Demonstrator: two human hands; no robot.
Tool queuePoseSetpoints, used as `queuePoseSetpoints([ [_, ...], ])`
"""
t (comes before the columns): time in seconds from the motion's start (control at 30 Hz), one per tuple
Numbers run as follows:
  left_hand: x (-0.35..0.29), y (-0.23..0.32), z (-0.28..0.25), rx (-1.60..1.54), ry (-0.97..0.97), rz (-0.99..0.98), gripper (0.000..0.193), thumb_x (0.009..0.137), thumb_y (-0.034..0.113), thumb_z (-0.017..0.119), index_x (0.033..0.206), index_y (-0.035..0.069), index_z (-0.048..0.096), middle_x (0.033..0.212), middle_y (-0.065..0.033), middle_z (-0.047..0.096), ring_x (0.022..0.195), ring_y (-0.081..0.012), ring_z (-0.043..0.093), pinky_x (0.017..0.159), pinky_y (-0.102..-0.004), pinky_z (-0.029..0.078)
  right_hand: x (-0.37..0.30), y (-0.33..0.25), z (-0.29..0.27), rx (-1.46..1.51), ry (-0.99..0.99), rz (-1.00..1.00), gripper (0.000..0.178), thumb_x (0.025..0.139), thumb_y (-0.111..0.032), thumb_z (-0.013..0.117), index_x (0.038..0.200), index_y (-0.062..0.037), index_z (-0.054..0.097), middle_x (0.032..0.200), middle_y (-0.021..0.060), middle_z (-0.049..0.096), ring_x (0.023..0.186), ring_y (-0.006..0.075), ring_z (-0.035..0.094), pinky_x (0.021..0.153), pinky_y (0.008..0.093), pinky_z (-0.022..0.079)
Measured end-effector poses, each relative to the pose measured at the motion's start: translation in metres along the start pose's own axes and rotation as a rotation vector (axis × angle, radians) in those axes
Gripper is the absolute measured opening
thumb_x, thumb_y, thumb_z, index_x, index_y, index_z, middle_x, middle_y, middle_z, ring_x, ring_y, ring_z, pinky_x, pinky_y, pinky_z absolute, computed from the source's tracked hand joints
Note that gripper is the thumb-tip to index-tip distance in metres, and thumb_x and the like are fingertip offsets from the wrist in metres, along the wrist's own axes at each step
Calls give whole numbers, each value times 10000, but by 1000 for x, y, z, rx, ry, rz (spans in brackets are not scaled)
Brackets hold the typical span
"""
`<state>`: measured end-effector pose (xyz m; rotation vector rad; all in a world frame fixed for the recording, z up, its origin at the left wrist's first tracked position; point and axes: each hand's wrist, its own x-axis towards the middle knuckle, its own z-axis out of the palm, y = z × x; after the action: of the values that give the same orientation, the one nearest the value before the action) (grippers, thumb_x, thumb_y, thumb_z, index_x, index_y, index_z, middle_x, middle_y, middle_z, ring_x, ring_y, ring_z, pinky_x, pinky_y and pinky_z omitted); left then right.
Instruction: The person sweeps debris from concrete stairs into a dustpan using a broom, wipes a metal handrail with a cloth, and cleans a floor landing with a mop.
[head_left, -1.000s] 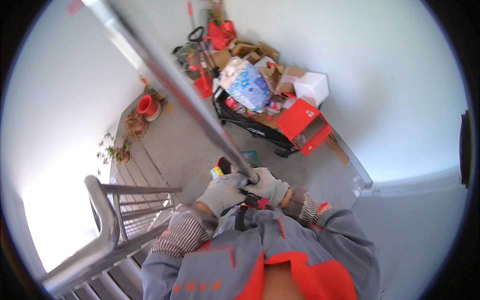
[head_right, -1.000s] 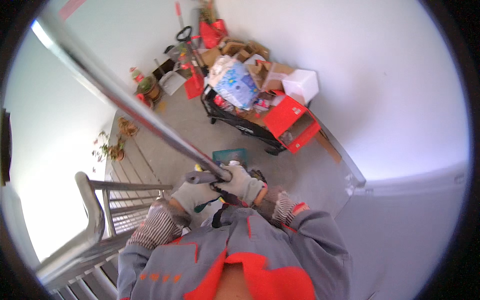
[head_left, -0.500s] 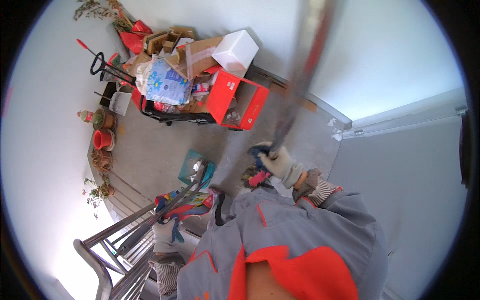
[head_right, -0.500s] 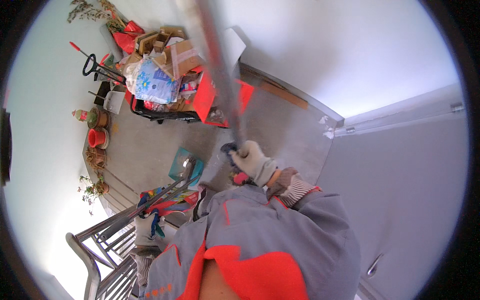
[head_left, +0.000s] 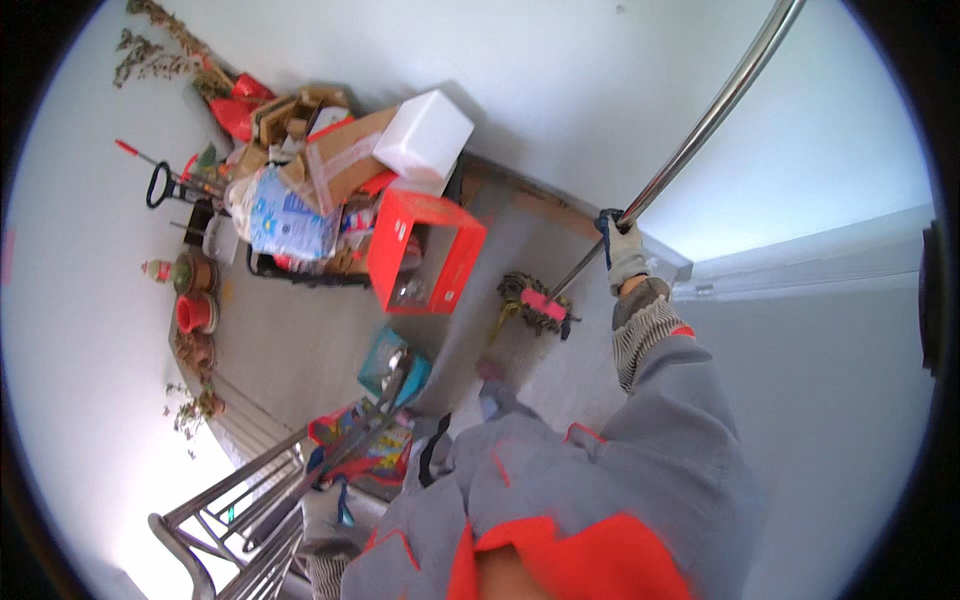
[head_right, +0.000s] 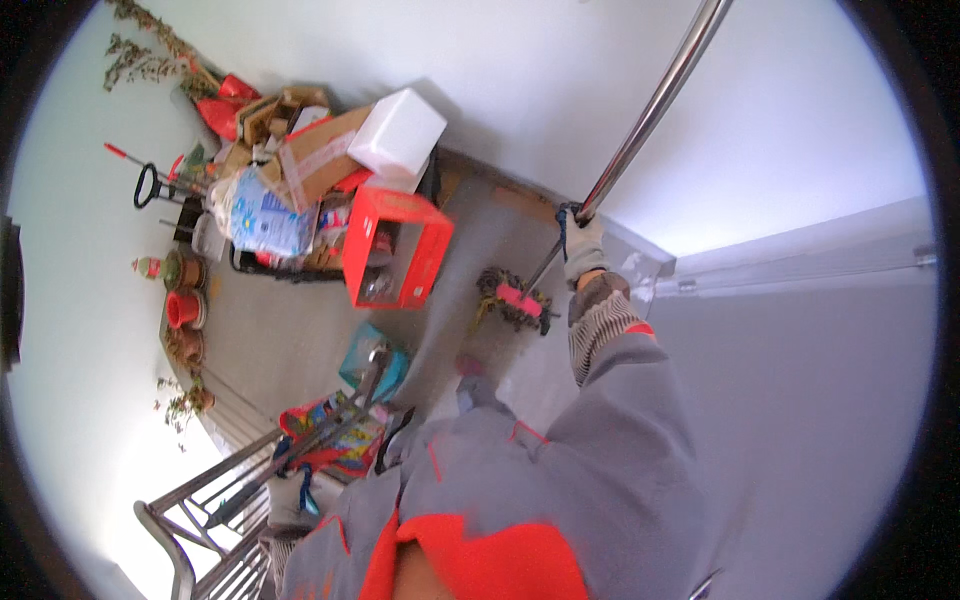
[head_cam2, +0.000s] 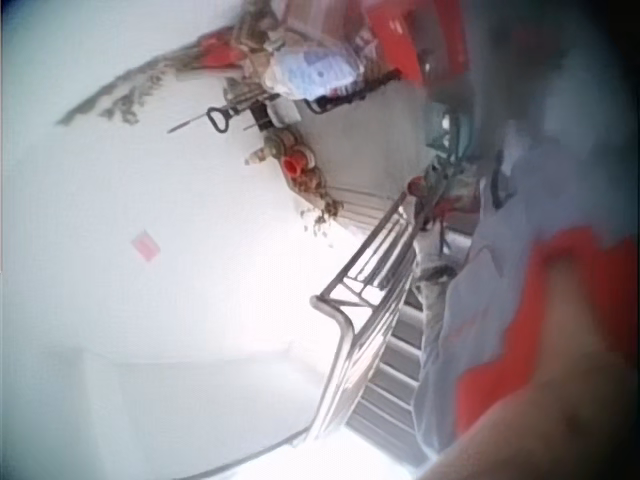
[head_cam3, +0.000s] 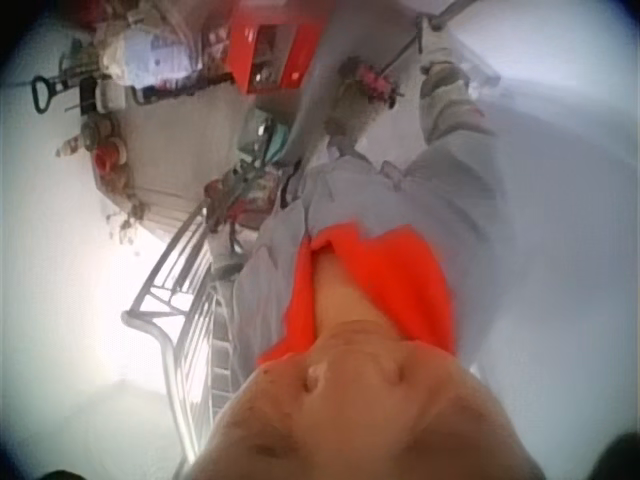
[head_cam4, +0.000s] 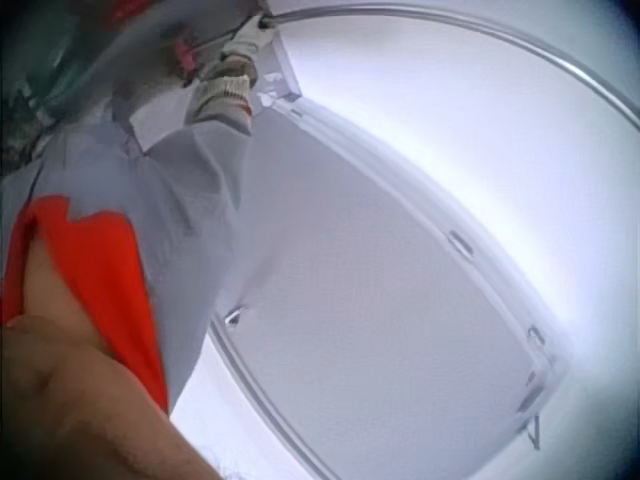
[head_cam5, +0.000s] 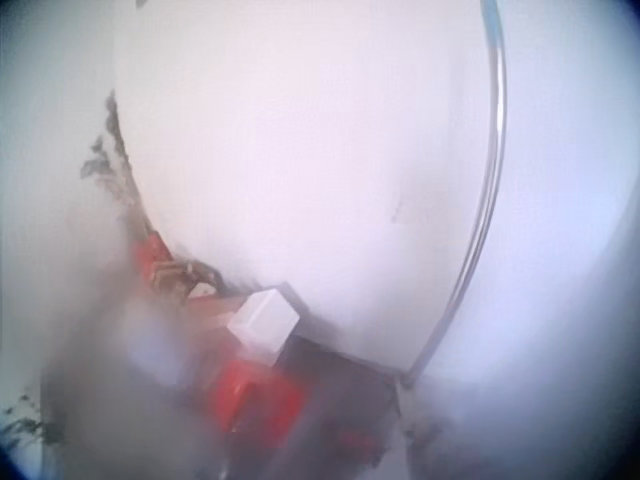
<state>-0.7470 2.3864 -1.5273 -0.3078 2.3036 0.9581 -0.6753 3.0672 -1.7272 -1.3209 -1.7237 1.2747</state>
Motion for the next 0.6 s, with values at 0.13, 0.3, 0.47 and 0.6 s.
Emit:
queuePoseSetpoints([
  [0.13, -27, 12, 30, -106, -26, -65, 639, 767, -25, 655, 1373, 80, 484, 1214, -109, 589, 999, -190, 596, 796, -306, 541, 85, 17, 10, -223, 128, 150, 280, 838, -230, 698, 1004, -27, 601, 849, 101, 680, 773, 218, 655, 748, 373, 512],
  [0.3, -32, 14, 59, 41, 12, 19, 634, 738, 39, 693, 1345, 56, 509, 1253, -126, 591, 1072, -235, 597, 962, -327, 463, 175, 35, 21, -551, 145, 53, 343, 826, -264, 692, 1044, -23, 581, 906, 144, 677, 883, 299, 661, 802, 391, 502],
  [0.47, -1, 37, 45, 73, -112, 59, 586, 798, 221, 700, 1322, 41, 507, 1255, -165, 598, 1088, -248, 611, 923, -354, 489, 237, 69, -55, -288, 83, 36, 192, 864, -226, 639, 819, -70, 537, 694, 11, 555, 601, 215, 523, 597, 390, 483],
  [0.6, -41, -12, 55, 190, 31, -55, 506, 790, 201, 676, 1258, 54, 551, 1133, -167, 650, 1019, -250, 636, 862, -348, 511, 95, 13, 12, -765, -375, 543, 354, 872, -347, 627, 1001, -17, 619, 852, 155, 667, 743, 292, 655, 689, 452, 531],
])
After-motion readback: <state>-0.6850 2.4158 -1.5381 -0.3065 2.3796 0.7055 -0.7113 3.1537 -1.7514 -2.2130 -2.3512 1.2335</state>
